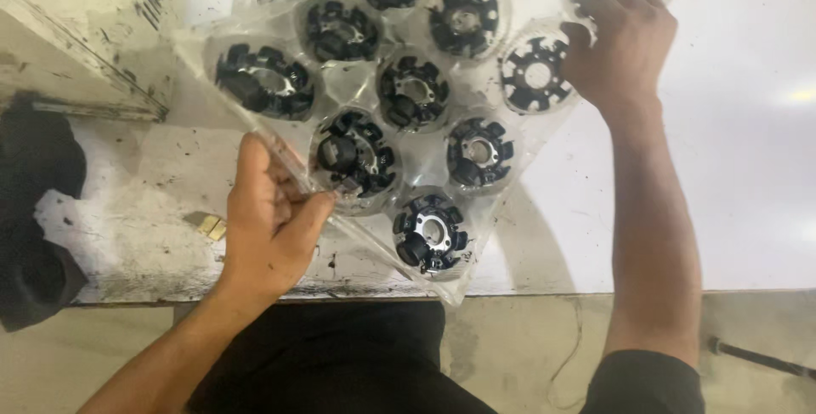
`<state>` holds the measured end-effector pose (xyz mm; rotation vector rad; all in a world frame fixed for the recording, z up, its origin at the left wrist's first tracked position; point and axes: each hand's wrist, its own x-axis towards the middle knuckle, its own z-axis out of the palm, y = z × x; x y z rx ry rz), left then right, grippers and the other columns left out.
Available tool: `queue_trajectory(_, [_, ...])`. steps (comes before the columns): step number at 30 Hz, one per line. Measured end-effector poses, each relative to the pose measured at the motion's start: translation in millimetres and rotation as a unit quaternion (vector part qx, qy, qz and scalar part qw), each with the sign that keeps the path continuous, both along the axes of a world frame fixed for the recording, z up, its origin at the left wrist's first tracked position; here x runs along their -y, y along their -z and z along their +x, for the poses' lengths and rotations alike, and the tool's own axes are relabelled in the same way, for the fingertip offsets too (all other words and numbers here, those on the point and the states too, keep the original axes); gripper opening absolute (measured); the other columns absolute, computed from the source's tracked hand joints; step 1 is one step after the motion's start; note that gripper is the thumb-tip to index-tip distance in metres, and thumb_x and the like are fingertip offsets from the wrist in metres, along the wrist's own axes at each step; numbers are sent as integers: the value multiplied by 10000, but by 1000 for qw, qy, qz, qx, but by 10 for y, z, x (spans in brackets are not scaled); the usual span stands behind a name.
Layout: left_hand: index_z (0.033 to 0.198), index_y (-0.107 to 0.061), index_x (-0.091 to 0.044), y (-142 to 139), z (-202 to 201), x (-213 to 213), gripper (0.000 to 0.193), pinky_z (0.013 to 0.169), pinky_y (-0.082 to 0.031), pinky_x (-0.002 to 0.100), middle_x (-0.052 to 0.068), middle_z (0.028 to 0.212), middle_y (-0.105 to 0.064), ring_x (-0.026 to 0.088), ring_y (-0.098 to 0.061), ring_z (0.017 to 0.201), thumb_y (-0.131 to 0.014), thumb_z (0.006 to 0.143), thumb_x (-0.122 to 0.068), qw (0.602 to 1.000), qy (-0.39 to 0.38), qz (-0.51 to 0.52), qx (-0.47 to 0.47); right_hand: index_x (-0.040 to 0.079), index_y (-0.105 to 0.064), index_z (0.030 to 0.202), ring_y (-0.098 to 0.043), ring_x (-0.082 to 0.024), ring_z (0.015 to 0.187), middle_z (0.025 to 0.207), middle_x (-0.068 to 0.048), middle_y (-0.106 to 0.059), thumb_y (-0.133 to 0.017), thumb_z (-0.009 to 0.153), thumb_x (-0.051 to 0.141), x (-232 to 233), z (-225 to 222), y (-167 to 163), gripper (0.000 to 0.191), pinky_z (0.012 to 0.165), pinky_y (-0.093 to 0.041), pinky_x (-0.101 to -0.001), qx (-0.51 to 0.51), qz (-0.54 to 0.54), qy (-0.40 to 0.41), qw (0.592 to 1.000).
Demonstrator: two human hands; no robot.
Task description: The person picks black impeller-like rotor parts one at a time from blister trays on a workbench and squeezes adhesive from a tube onto each part, then places the treated part back into the tray. They briefly wipe the adhesive tube with a cloth and continue treating parts in a second tray.
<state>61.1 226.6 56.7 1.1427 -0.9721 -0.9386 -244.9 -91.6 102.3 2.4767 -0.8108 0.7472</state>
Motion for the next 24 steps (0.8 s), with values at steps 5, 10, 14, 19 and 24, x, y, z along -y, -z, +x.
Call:
queue_trajectory(5, [1302, -354, -38, 384, -110, -312, 441, 922, -581, 320, 141, 1203, -543, 165, -621, 1074, -592, 967, 123, 992, -88, -42, -74, 70, -753, 1039, -671, -263, 975, 978, -34, -735, -810, 786, -4, 295, 666, 275, 270, 775, -525, -394, 13, 32, -101, 994])
queue_trajectory(10, [1208, -296, -49, 648, -485, -495, 422, 779, -682, 374, 189, 1173, -590, 257, -741, 937, -635, 956, -40, 964, -90, 74, -239, 99, -758, 1016, -660, -271, 916, 923, -47, -723, -797, 925, 4, 562, 923, 637, 137, 761, -520, -405, -9, 83, -107, 991])
queue_trajectory(14, [1212, -269, -60, 685, -913, -480, 424, 728, -652, 383, 208, 1231, -557, 315, -755, 883, -603, 954, -95, 924, -41, 106, -365, 41, -774, 1031, -689, -269, 860, 918, -54, -761, -803, 1011, 39, 628, 749, 694, 35, 763, -540, -406, 90, 74, -101, 988])
queue_trajectory(19, [1139, -194, -8, 723, -1212, -179, 454, 780, -663, 394, 229, 1338, -529, 309, -768, 933, -616, 990, -89, 912, 55, 158, -375, 1, -748, 1109, -772, -188, 949, 1050, -102, -775, -697, 1094, 53, 283, 344, 674, 74, 818, -620, -308, 200, 269, -52, 941])
queue_trajectory(24, [1361, -297, -67, 480, -1106, -60, 492, 666, -584, 303, 182, 1254, -670, 197, -722, 844, -593, 974, -128, 898, 231, 214, -306, 4, -758, 1170, -746, -190, 942, 1052, -118, -764, -729, 1076, 79, -228, -40, 702, 124, 835, -605, -322, 187, 307, 20, 933])
